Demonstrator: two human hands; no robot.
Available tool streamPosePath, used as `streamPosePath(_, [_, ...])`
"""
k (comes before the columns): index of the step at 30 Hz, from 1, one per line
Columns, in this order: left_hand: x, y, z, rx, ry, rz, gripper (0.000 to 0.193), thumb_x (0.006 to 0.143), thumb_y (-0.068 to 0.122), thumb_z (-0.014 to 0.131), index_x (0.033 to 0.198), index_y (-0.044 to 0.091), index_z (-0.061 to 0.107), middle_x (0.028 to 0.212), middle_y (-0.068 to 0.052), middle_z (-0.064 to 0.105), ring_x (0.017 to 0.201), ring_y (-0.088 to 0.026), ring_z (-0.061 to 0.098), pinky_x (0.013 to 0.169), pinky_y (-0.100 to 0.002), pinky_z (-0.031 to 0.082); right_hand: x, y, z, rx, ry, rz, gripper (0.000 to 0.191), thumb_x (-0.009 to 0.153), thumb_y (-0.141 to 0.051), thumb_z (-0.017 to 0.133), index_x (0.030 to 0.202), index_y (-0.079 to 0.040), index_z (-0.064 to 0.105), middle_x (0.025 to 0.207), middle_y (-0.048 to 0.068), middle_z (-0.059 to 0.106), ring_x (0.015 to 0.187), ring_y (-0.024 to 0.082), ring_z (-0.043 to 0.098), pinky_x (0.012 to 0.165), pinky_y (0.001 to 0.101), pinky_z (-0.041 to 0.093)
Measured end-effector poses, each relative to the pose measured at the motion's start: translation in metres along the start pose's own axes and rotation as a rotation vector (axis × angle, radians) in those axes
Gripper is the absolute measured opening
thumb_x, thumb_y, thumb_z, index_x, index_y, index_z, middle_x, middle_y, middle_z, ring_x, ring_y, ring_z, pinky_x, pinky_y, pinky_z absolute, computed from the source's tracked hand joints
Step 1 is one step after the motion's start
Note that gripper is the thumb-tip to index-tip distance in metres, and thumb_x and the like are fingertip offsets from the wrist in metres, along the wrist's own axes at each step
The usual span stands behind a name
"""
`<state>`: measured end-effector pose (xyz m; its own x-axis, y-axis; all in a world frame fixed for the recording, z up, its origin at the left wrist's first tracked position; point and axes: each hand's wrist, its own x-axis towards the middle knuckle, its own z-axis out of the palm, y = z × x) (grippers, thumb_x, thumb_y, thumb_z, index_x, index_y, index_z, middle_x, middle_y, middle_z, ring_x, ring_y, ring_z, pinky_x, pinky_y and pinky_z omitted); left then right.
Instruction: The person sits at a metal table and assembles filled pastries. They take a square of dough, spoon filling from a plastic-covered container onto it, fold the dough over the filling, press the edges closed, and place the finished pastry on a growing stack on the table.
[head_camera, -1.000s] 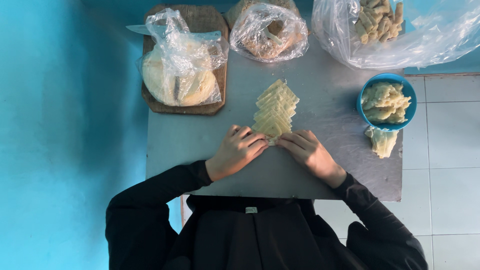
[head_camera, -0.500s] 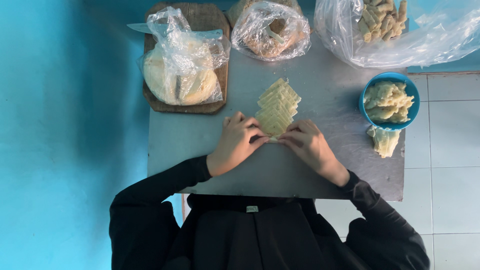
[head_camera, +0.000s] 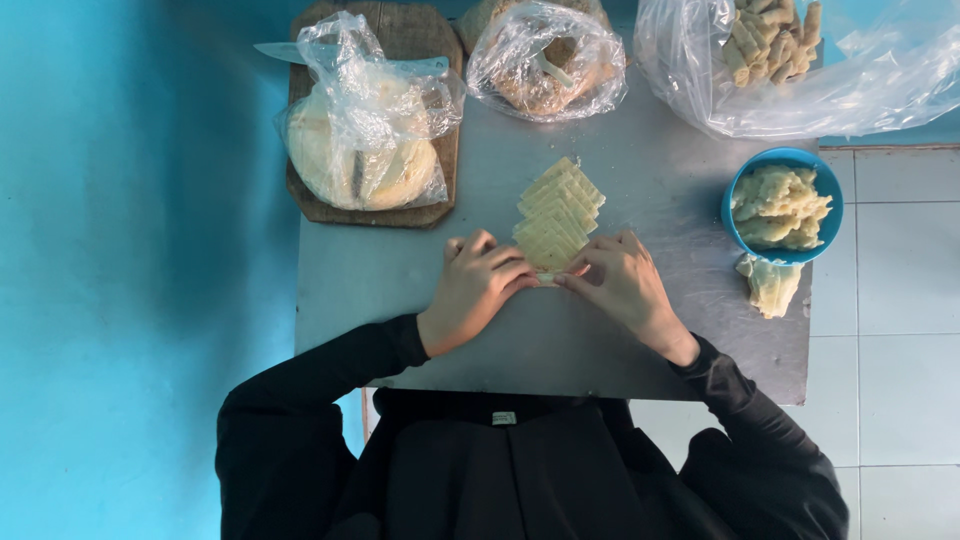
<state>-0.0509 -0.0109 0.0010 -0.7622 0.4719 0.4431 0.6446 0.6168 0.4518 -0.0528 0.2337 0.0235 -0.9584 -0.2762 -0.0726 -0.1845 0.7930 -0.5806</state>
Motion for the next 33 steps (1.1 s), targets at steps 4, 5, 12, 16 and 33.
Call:
streamPosePath(4, [-0.006, 0.001, 0.002, 0.092, 0.004, 0.074, 0.018, 0.089, 0.033, 0.081, 0.099, 0.019, 0.076, 0.103, 0.009, 0.067, 0.107, -0.017, 0.052, 0.091, -0.038, 0.031, -0.003, 0.003, 0.007, 0.029, 0.085, -0.043, 0.025, 0.079, -0.029, 0.087, 0.081, -0.008, 0.074, 0.085, 0.001, 0.069, 0.092, 0.024, 0.057, 0.082, 0.0369, 0.049])
streamPosePath(5, [-0.007, 0.001, 0.002, 0.098, -0.003, 0.079, 0.020, 0.088, 0.035, 0.081, 0.098, 0.018, 0.077, 0.102, 0.008, 0.067, 0.107, -0.018, 0.052, 0.091, -0.039, 0.031, -0.005, 0.004, 0.008, 0.037, 0.110, -0.051, 0.026, 0.078, -0.029, 0.088, 0.080, -0.007, 0.073, 0.086, 0.001, 0.069, 0.094, 0.024, 0.058, 0.083, 0.0372, 0.050])
streamPosePath(12, [-0.002, -0.002, 0.008, 0.053, -0.022, -0.003, 0.017, 0.089, 0.035, 0.080, 0.093, 0.019, 0.077, 0.098, 0.007, 0.066, 0.104, -0.020, 0.052, 0.091, -0.041, 0.031, -0.016, 0.006, 0.018, -0.008, 0.302, -0.263, 0.017, 0.080, -0.014, 0.084, 0.093, -0.008, 0.075, 0.103, 0.001, 0.069, 0.099, 0.026, 0.058, 0.089, 0.0383, 0.052])
streamPosePath(16, [0.002, -0.004, 0.009, 0.026, -0.061, -0.071, 0.017, 0.089, 0.035, 0.080, 0.089, 0.018, 0.077, 0.090, 0.006, 0.064, 0.100, -0.020, 0.052, 0.090, -0.042, 0.032, -0.020, 0.004, 0.017, -0.081, 0.330, -0.332, 0.018, 0.082, -0.011, 0.081, 0.100, -0.010, 0.078, 0.105, 0.000, 0.070, 0.099, 0.026, 0.058, 0.090, 0.0379, 0.052])
streamPosePath(33, [0.015, -0.005, -0.002, -0.076, -0.079, -0.099, 0.016, 0.086, 0.033, 0.080, 0.093, 0.018, 0.078, 0.090, 0.006, 0.068, 0.095, -0.018, 0.053, 0.088, -0.039, 0.030, 0.000, 0.007, -0.005, -0.020, 0.110, -0.220, 0.015, 0.081, -0.023, 0.083, 0.087, -0.011, 0.076, 0.085, 0.001, 0.069, 0.093, 0.025, 0.059, 0.084, 0.0372, 0.050])
